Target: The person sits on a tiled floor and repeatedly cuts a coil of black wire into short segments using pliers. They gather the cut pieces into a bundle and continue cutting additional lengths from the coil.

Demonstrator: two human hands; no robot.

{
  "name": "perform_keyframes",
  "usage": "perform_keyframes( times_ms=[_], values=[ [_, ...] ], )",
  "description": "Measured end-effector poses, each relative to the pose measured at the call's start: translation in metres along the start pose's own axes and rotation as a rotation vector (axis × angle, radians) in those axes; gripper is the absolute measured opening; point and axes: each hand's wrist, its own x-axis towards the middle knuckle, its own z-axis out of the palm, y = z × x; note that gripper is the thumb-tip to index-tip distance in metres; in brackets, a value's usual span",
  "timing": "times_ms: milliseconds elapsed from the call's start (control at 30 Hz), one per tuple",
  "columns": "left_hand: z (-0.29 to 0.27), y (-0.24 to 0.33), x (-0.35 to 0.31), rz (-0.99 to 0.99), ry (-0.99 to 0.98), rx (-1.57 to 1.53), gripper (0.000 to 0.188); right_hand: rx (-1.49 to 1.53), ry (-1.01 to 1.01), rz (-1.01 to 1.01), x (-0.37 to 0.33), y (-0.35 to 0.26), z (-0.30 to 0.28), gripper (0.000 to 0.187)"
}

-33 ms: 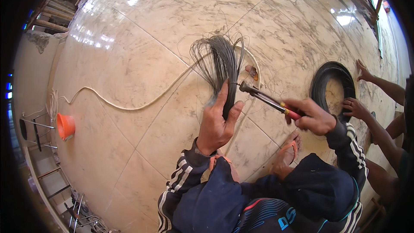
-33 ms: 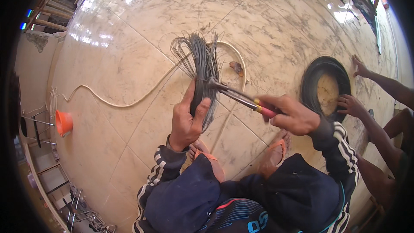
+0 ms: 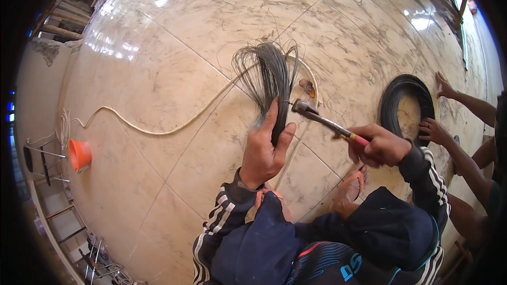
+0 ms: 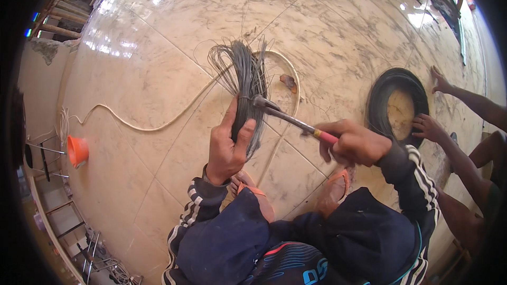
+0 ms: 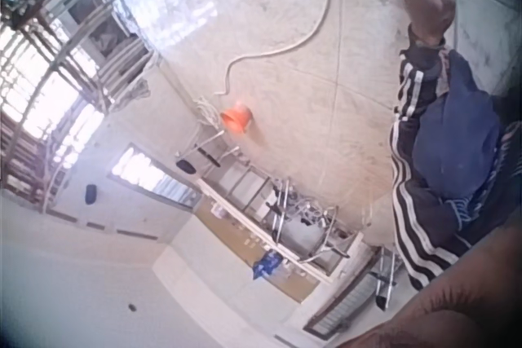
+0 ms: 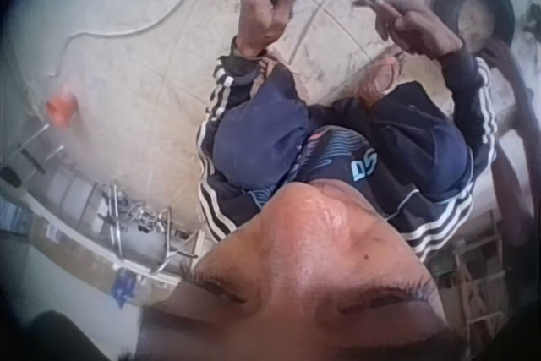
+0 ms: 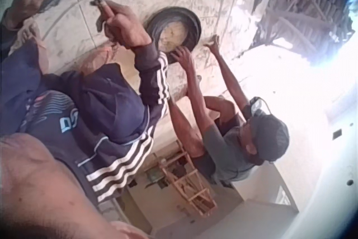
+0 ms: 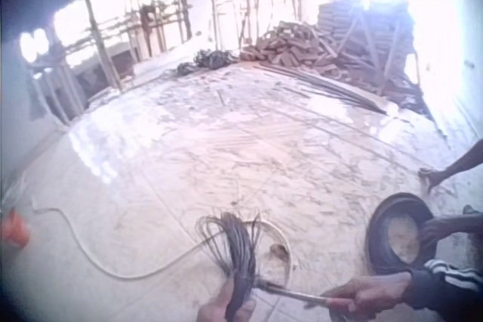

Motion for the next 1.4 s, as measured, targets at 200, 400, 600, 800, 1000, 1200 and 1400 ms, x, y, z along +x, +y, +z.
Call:
perform_keyframes(
  times_ms=[200, 400, 600, 800, 1000, 1200, 1400],
  values=[
    [-0.004, 0.0, 0.002, 0.026, -0.043, 0.081, 0.051, -0.039, -0.111, -0.043, 0.007, 0.012, -0.008, 0.058],
    [0.009, 0.0, 0.009, 0.006, -0.047, 0.161, 0.048, -0.873, 0.294, -0.344, 0.008, 0.015, -0.011, 0.033],
    [0.009, 0.007, 0.005, -0.002, -0.058, 0.106, 0.045, 0.046, -0.206, 0.012, 0.008, 0.024, -0.002, 0.04],
    [0.004, 0.009, 0.012, 0.039, -0.061, 0.206, 0.048, -0.51, 0.153, -0.256, 0.01, 0.018, -0.001, 0.046],
    [0.003, 0.001, 0.012, 0.036, -0.064, 0.138, 0.05, -0.717, 0.435, -0.395, 0.006, 0.02, -0.001, 0.065],
    [0.005, -0.005, 0.009, 0.137, -0.019, 0.125, 0.05, 0.228, -0.193, -0.005, 0.005, 0.01, -0.01, 0.051],
    [0.004, 0.003, 0.009, 0.033, -0.029, 0.102, 0.048, -0.656, 0.143, -0.19, -0.008, -0.008, 0.014, 0.061]
  ],
)
